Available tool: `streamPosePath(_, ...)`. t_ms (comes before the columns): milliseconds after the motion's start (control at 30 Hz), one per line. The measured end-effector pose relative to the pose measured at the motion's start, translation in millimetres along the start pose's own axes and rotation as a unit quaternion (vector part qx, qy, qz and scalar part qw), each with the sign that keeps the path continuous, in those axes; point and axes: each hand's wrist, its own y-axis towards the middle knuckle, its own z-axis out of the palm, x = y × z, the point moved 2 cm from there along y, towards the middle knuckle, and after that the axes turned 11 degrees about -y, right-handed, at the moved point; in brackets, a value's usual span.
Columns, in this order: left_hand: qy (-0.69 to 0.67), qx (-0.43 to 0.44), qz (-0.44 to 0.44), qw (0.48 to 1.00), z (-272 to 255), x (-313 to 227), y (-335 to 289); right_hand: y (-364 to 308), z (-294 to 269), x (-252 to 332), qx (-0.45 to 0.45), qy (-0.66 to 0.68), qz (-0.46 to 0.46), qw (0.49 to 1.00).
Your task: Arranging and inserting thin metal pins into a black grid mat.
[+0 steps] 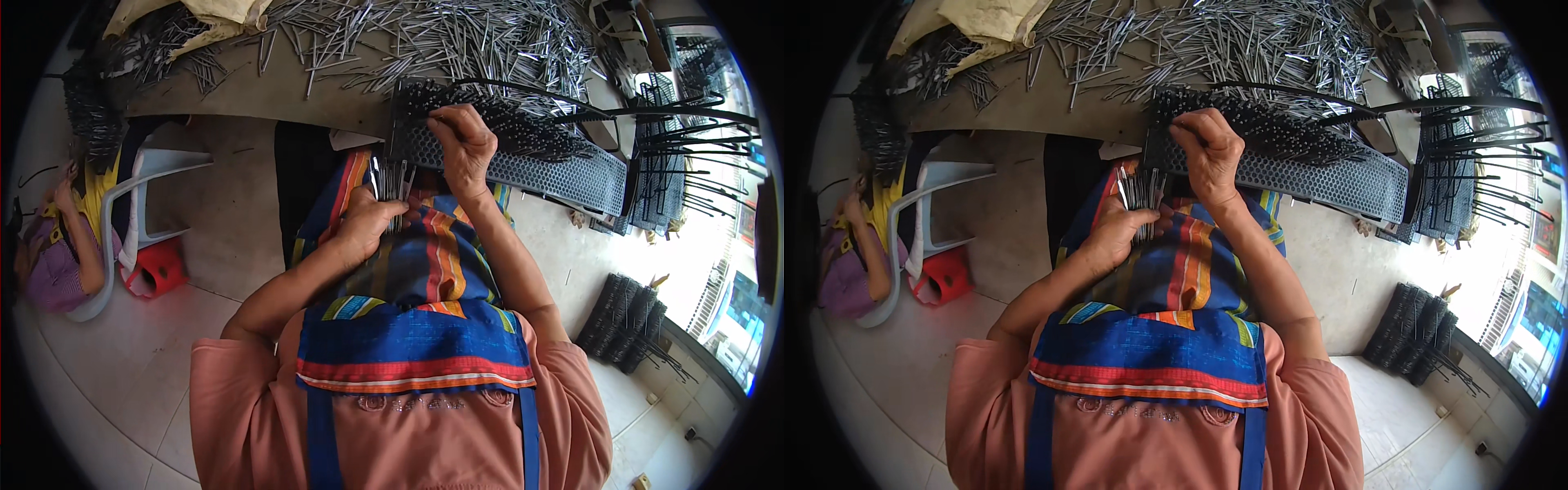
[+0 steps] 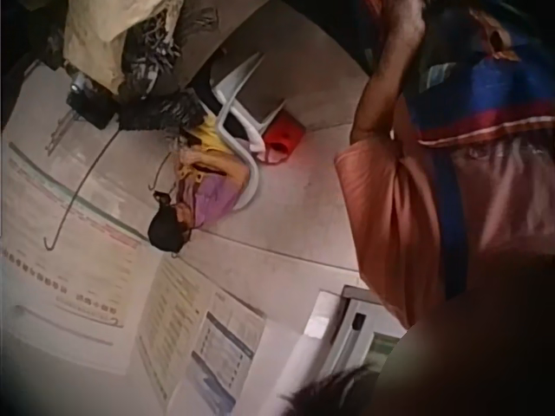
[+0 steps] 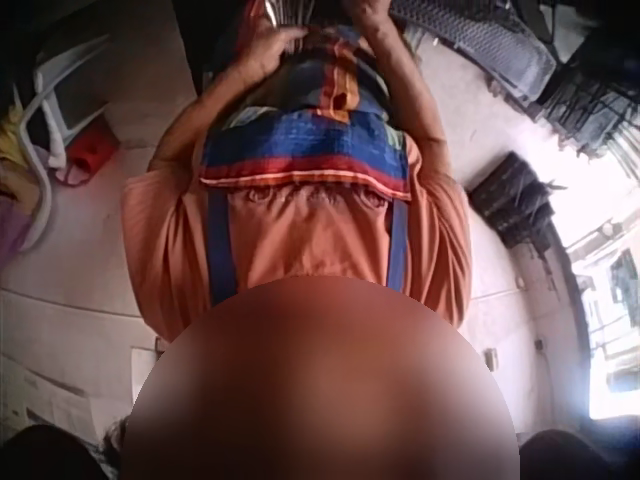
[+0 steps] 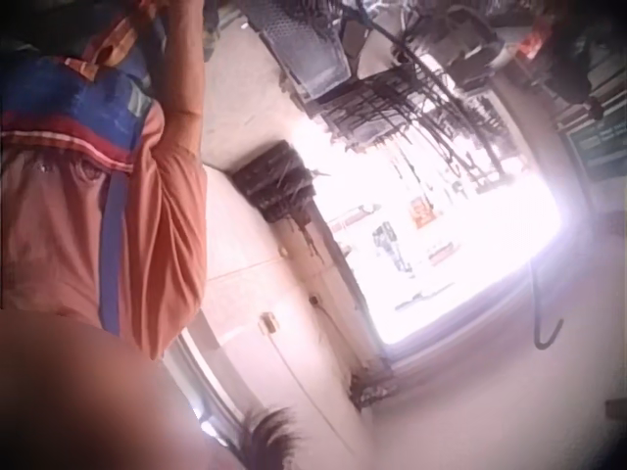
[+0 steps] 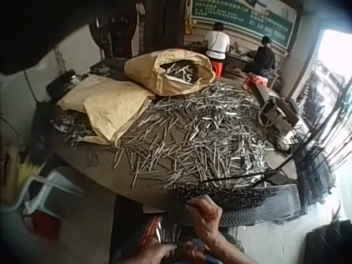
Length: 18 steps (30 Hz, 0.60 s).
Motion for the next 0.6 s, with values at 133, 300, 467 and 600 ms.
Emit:
streamPosePath(133,-0.021,-0.028,0.022,0.999,-6.8,-4.6,3.3,1.5,3.1,4.4,-0.007,-0.052,-0.05,0.997)
streamPosePath(300,-0.048,-0.037,0.029,0.998,-7.2,-2.2,7.6,0.4,1.1,3.2,0.015,-0.071,-0.05,0.996)
streamPosePath(467,-0.009,-0.024,0.05,0.998,-4.1,-8.7,8.2,-1.1,7.9,3.2,0.017,-0.129,-0.051,0.99)
streamPosePath(600,-0.016,-0.029,0.054,0.998,-3.9,-9.2,9.0,7.2,13.6,9.0,0.059,-0.23,-0.035,0.971)
